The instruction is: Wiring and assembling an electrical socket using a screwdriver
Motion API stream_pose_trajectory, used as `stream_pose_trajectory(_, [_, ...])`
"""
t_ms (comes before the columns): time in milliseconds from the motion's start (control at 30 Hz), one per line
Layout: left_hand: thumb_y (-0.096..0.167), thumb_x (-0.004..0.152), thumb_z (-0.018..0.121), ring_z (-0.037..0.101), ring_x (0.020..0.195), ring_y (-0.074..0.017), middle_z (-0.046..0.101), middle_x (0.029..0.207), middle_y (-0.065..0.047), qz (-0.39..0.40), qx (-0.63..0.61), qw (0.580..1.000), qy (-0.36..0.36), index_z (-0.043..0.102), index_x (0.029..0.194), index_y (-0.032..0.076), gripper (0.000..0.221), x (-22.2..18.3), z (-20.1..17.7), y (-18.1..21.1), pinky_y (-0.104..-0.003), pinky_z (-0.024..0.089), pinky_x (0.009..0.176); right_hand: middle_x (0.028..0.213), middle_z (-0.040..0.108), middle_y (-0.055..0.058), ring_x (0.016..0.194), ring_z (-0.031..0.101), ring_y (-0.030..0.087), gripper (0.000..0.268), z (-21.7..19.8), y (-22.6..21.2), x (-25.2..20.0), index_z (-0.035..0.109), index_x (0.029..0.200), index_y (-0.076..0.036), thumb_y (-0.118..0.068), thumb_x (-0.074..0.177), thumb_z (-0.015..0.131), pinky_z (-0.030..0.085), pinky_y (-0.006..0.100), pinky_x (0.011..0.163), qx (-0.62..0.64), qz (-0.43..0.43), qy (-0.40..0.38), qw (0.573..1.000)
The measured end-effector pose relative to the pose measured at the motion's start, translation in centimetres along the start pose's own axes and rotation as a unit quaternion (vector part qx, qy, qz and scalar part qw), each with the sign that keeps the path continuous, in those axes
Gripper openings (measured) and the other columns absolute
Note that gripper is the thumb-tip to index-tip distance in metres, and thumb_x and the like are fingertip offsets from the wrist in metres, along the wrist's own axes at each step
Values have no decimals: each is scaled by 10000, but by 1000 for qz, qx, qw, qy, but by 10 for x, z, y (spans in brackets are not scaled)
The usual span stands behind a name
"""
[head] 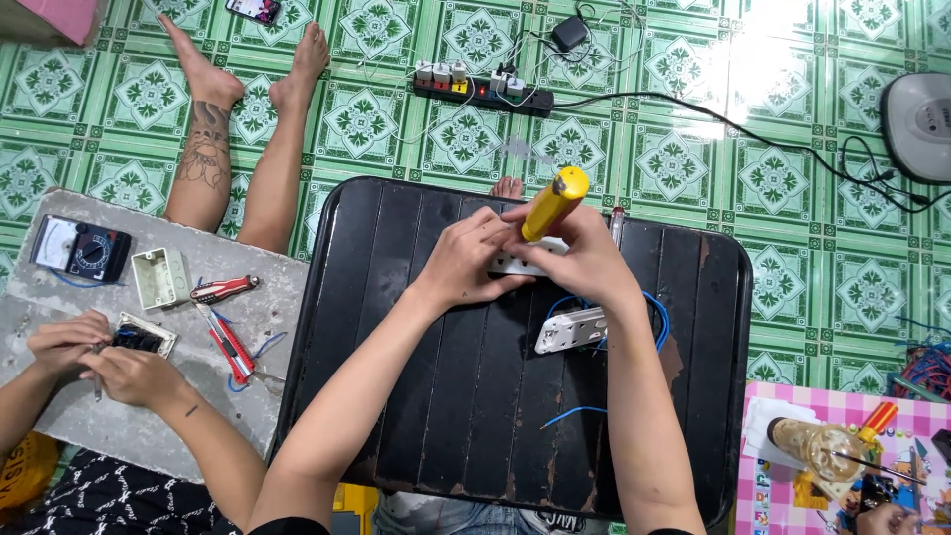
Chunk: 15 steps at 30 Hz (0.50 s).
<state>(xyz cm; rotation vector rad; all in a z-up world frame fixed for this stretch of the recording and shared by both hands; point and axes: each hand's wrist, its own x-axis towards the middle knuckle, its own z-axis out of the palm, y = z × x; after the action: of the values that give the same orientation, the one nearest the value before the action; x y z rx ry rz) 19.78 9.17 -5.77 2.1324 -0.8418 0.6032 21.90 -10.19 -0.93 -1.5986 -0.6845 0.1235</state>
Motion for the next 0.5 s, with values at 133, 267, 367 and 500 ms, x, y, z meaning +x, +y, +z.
stream_pose_trajectory(133, [330, 727, 888, 632, 837, -261, 659, 855, -44, 7, 8, 1000, 10, 654, 879, 56, 391, -10, 10, -10, -357, 537, 637, 833, 726, 129, 821, 743, 264, 244, -6, 0, -1, 794, 1006, -10, 38, 786, 886, 601, 453, 899, -23, -37, 17, 999])
stream_pose_trajectory(267, [341, 747, 885, 640, 814, -269, 665, 827, -58, 5, 7, 1000, 20, 660, 839, 35, 390, -6, 5, -4, -356, 535, 611, 849, 767, 74, 883, 692, 161, 143, -8, -11, -3, 775, 927, -38, 27, 825, 851, 552, 416, 971, -39, -34, -4, 999])
stream_pose_trajectory(367, [334, 735, 889, 632, 819, -264, 663, 840, -51, 2, 6, 1000, 9, 675, 897, 44, 395, -6, 3, -3, -356, 530, 606, 872, 764, 98, 888, 730, 221, 140, -6, -3, -5, 756, 973, -24, 55, 861, 789, 577, 451, 950, -12, -24, -24, 999])
stream_pose_trajectory(500, [323, 694, 909, 636, 825, -260, 670, 859, -54, -1, 19, 1000, 1, 683, 934, 53, 426, 0, -4, 3, -354, 535, 608, 902, 754, 172, 866, 759, 302, 234, 0, 3, -2, 772, 1040, 17, 57, 818, 836, 620, 471, 847, 7, -31, -10, 999])
